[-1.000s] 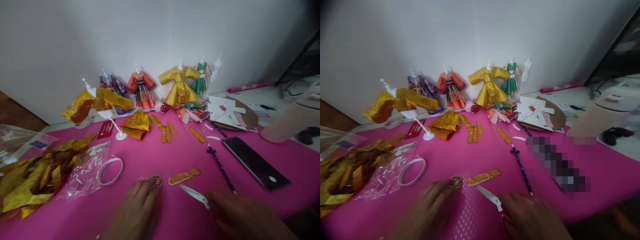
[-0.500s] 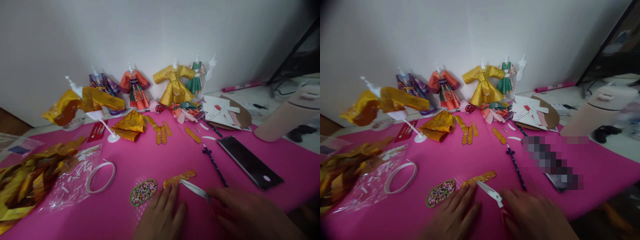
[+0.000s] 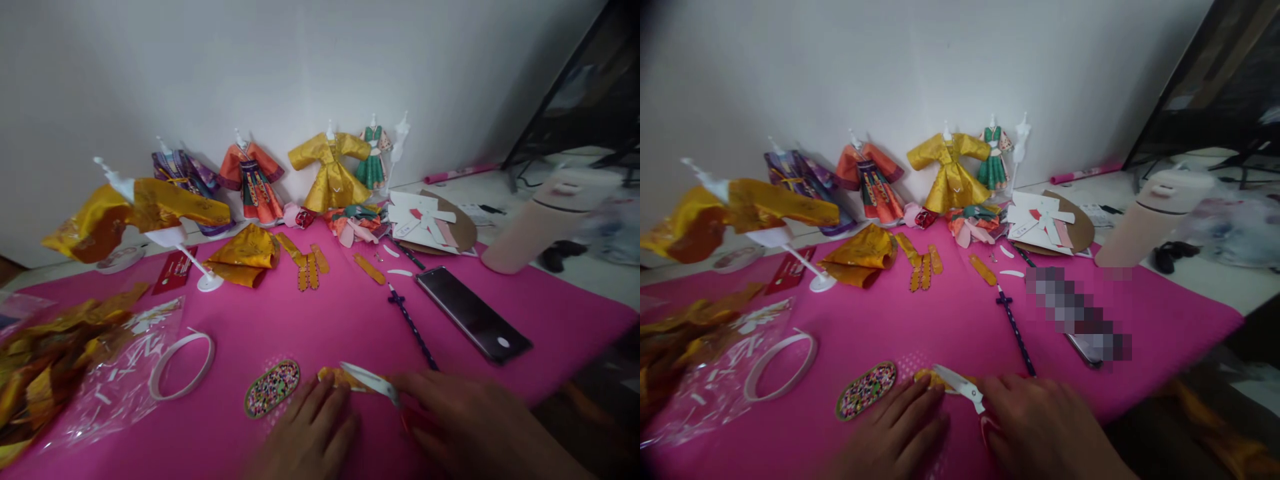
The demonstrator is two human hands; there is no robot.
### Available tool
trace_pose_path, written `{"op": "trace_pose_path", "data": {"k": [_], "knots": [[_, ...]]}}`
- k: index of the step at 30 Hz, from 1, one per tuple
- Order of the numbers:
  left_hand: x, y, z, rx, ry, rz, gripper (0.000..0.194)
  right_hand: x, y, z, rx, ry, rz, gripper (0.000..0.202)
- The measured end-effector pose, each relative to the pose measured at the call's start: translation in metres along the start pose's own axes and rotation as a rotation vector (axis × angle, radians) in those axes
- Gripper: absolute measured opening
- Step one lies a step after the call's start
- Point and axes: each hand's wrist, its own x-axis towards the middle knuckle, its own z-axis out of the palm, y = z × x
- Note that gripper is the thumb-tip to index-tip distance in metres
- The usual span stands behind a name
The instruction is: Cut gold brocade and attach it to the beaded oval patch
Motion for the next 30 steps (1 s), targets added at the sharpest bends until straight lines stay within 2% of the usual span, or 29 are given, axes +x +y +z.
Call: {"op": "trace_pose_path", "data": {"k": [12,16,21,30], "knots": [[-0.005,-0.002,-0.005,-0.017,-0.008,0.077,0.026,-0.001,-0.002,0.002,-0.002,0.000,-0.020,0.019],[-0.005,-0.002,-0.006,-0.037,-0.012,0.062,0.027,0.000,-0.003,0.001,-0.005,-0.004,-0.011,0.019],[-0.011,-0.001,-0.001,-0.031,0.011,0.018,0.028,-0.001,-0.004,0.002,0.008,-0.023,0.002,0.019],[-0.013,-0.004,0.009,-0.015,0.074,0.026,0.028,0.001,-0.004,0.003,0.025,-0.018,0.012,0.022]]}}
